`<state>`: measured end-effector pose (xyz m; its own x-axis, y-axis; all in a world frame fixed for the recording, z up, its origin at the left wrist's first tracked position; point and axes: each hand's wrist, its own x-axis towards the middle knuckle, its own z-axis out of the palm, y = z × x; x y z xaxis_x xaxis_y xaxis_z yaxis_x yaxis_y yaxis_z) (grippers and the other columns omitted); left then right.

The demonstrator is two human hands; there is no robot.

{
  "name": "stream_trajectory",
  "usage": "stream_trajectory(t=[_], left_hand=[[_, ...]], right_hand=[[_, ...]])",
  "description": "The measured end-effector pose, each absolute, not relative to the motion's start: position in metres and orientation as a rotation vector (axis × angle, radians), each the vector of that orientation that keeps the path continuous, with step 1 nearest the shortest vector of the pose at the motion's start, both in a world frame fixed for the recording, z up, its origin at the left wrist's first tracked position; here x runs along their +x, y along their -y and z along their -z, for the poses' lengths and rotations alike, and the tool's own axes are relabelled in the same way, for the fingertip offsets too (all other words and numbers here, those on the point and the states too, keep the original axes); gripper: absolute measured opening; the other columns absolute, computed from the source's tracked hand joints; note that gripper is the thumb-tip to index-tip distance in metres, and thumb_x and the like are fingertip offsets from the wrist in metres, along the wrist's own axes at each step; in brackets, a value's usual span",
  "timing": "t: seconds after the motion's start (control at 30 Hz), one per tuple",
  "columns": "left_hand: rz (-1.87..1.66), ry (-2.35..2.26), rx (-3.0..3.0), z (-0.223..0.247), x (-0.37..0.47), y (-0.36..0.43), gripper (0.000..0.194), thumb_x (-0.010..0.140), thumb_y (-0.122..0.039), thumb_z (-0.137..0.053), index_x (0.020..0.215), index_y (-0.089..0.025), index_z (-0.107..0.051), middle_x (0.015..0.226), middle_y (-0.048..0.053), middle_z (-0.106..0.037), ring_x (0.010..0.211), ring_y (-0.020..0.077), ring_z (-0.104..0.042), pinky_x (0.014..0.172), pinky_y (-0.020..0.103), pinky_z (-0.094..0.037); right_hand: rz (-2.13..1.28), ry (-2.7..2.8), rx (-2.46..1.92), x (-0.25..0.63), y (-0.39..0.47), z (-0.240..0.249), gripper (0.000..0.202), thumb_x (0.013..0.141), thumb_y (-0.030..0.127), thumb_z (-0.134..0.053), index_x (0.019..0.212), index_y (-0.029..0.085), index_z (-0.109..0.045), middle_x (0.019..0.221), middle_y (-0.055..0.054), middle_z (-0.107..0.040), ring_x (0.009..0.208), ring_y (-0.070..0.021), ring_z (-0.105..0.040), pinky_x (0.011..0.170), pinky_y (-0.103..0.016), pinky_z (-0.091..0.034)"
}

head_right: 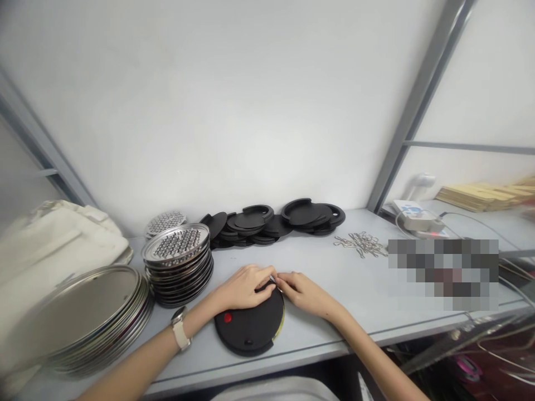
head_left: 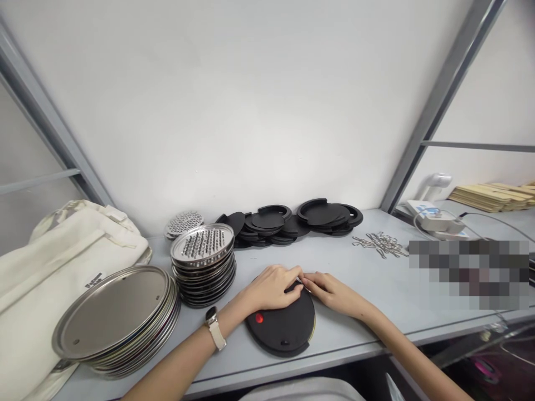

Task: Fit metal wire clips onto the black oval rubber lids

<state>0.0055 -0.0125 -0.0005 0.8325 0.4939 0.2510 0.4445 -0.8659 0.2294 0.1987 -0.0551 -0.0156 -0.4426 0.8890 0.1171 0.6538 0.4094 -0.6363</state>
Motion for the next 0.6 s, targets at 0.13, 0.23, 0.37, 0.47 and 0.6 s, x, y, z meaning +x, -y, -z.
stream_trajectory(t=[0.13,0.23,0.37,0.47,0.6], left_hand=[[-0.435,-0.761,2.83,0.0006,0.0052,0.0129,0.011,0.086,-0.027,-0.048,0.095,-0.021,-0.049,0.066,-0.002,-0.053,0.062,0.015,-0.053,0.058,0.024,-0.033],[-0.421,-0.776,2.821,0.0009,0.0048,0.0134,0.014,0.086,-0.028,-0.048,0.097,-0.021,-0.05,0.071,-0.001,-0.057,0.066,0.0161,-0.056,0.06,0.024,-0.036],[-0.45,-0.773,2.849,0.0014,0.0047,0.0141,0.018,0.086,-0.029,-0.047,0.102,-0.021,-0.048,0.08,0.001,-0.061,0.074,0.019,-0.059,0.067,0.026,-0.039],[-0.453,-0.804,2.866,0.0019,0.005,0.015,0.024,0.085,-0.031,-0.048,0.106,-0.021,-0.045,0.079,0.002,-0.061,0.075,0.021,-0.059,0.066,0.027,-0.04],[-0.484,-0.892,2.865,0.0029,0.0059,0.0168,0.025,0.083,-0.033,-0.048,0.104,-0.019,-0.044,0.077,0.002,-0.061,0.071,0.0209,-0.059,0.063,0.028,-0.039]], right_hand=[[-0.723,2.217,-1.313,0.1983,0.0549,0.0156,0.044,0.096,0.044,-0.025,0.074,0.018,-0.053,0.065,0.001,-0.052,0.062,-0.0138,-0.047,0.062,-0.026,-0.038],[-0.757,2.194,-1.307,0.198,0.0549,0.0153,0.045,0.096,0.045,-0.026,0.072,0.017,-0.052,0.063,0.001,-0.05,0.06,-0.013,-0.044,0.059,-0.025,-0.037],[-0.816,2.158,-1.291,0.1981,0.055,0.015,0.042,0.095,0.045,-0.027,0.073,0.018,-0.05,0.064,0.002,-0.047,0.06,-0.0121,-0.042,0.058,-0.023,-0.036],[-0.84,2.144,-1.278,0.1989,0.0548,0.0164,0.039,0.095,0.044,-0.028,0.074,0.018,-0.049,0.065,0.003,-0.045,0.06,-0.0116,-0.04,0.058,-0.023,-0.035],[-0.823,2.138,-1.304,0.1996,0.0546,0.0178,0.039,0.095,0.045,-0.03,0.069,0.018,-0.043,0.061,0.004,-0.039,0.057,-0.0104,-0.036,0.055,-0.022,-0.032]])
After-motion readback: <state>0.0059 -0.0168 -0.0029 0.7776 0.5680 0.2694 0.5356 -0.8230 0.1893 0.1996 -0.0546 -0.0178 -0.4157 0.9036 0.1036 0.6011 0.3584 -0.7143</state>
